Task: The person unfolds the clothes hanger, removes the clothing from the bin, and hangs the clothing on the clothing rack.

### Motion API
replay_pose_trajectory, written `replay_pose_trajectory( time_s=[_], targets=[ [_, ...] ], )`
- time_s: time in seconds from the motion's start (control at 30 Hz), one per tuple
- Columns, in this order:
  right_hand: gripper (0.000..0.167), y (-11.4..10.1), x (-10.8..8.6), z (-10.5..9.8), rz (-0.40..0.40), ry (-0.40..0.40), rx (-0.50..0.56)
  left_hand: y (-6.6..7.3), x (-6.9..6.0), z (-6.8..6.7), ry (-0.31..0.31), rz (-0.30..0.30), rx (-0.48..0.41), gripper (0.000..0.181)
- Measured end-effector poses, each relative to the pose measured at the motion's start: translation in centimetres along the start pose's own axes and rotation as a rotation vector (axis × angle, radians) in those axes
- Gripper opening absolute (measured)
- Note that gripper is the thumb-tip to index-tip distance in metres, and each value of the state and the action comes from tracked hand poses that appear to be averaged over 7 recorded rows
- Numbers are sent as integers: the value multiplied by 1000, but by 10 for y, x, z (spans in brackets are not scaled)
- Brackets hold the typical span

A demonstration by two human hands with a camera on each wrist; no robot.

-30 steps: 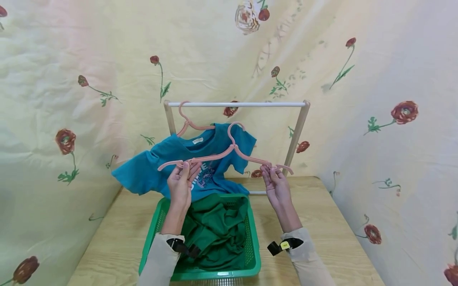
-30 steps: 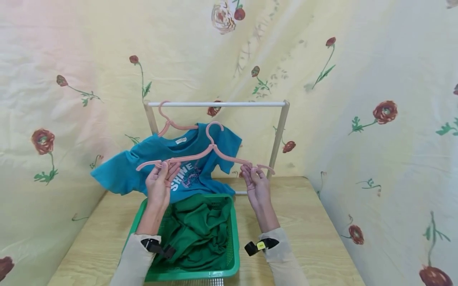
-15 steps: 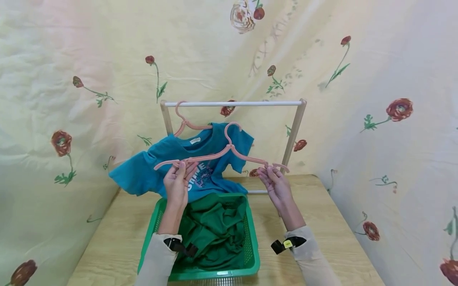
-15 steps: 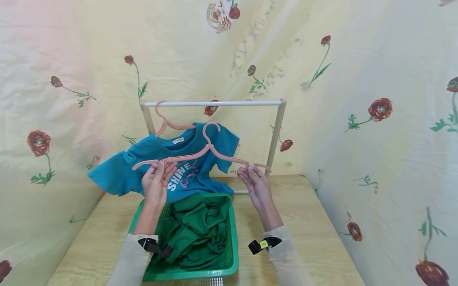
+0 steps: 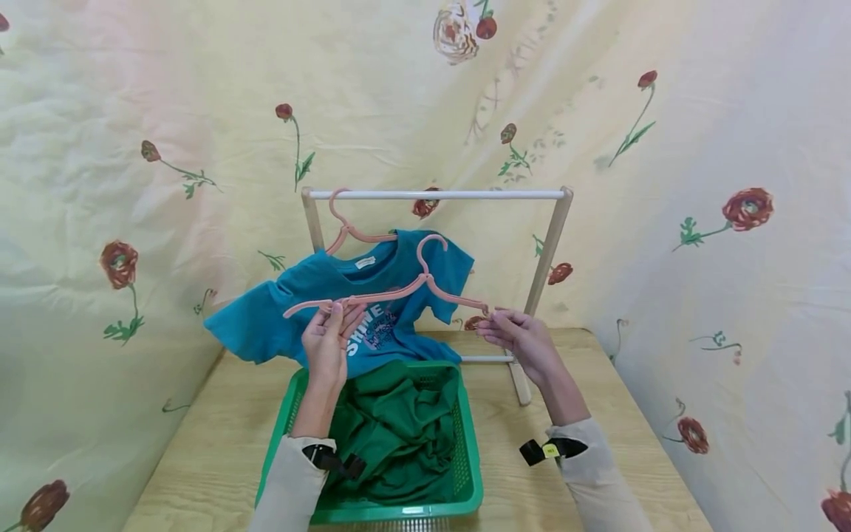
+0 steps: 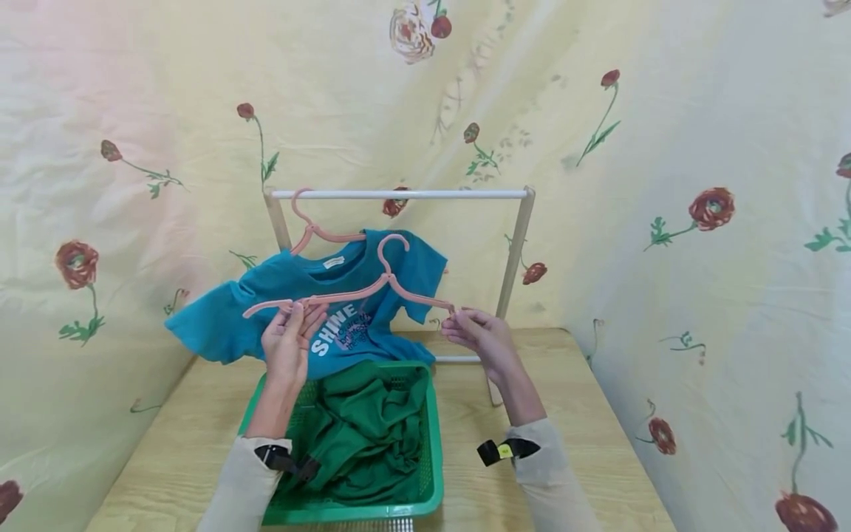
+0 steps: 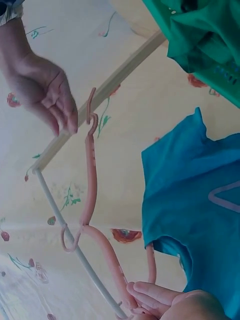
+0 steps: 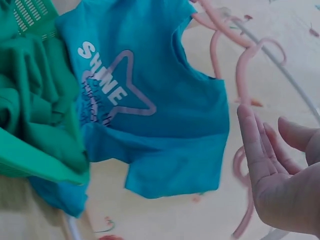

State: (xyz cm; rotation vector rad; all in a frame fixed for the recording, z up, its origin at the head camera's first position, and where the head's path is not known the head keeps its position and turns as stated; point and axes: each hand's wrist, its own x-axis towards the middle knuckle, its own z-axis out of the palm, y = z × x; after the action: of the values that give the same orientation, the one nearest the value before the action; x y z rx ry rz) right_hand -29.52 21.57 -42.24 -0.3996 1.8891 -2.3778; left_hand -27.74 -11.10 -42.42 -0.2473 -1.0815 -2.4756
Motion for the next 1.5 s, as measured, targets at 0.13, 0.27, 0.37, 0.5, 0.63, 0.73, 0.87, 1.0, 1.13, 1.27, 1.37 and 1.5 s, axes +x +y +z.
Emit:
replay_pose_trajectory(
  time_s=[0.13,0.27,0.37,0.5,0.63,0.73,0.87,1.0,1.13,1.27,1.37,1.5],
  targets=[
    [27,-12,7,8,-95,34,-91,-2,-1,-2,-15,-11,14,14],
    [30,-23,16,18,-162,36,-187,-4,-3,-2,-33,-11,31,13],
    [35,-29,20,27,-212,17,-268,-7,-4,-2,-48,-5,44,13],
    [38,-33,24,38,-232,-22,-358,-10,-6,-1,-61,-10,52,12],
    [39,-31,28,45,-211,-54,-389,-13,-10,2,-75,-30,55,13],
    [38,-29,30,49,-190,-63,-380,-15,-12,3,-90,-41,66,14],
    [37,-25,31,53,-162,-66,-372,-18,-14,5,-116,-50,74,15],
    [36,-23,32,55,-157,-59,-377,-20,-15,6,-133,-55,68,14],
    [34,-22,33,57,-157,-54,-383,-20,-16,7,-137,-56,70,13],
    [31,-23,34,60,-158,-45,-383,-20,-15,6,-146,-60,77,13],
    [31,-24,34,60,-162,-43,-379,-20,-13,6,-160,-67,88,14],
    [32,-26,34,61,-168,-37,-375,-19,-11,4,-187,-82,138,20]
  ],
)
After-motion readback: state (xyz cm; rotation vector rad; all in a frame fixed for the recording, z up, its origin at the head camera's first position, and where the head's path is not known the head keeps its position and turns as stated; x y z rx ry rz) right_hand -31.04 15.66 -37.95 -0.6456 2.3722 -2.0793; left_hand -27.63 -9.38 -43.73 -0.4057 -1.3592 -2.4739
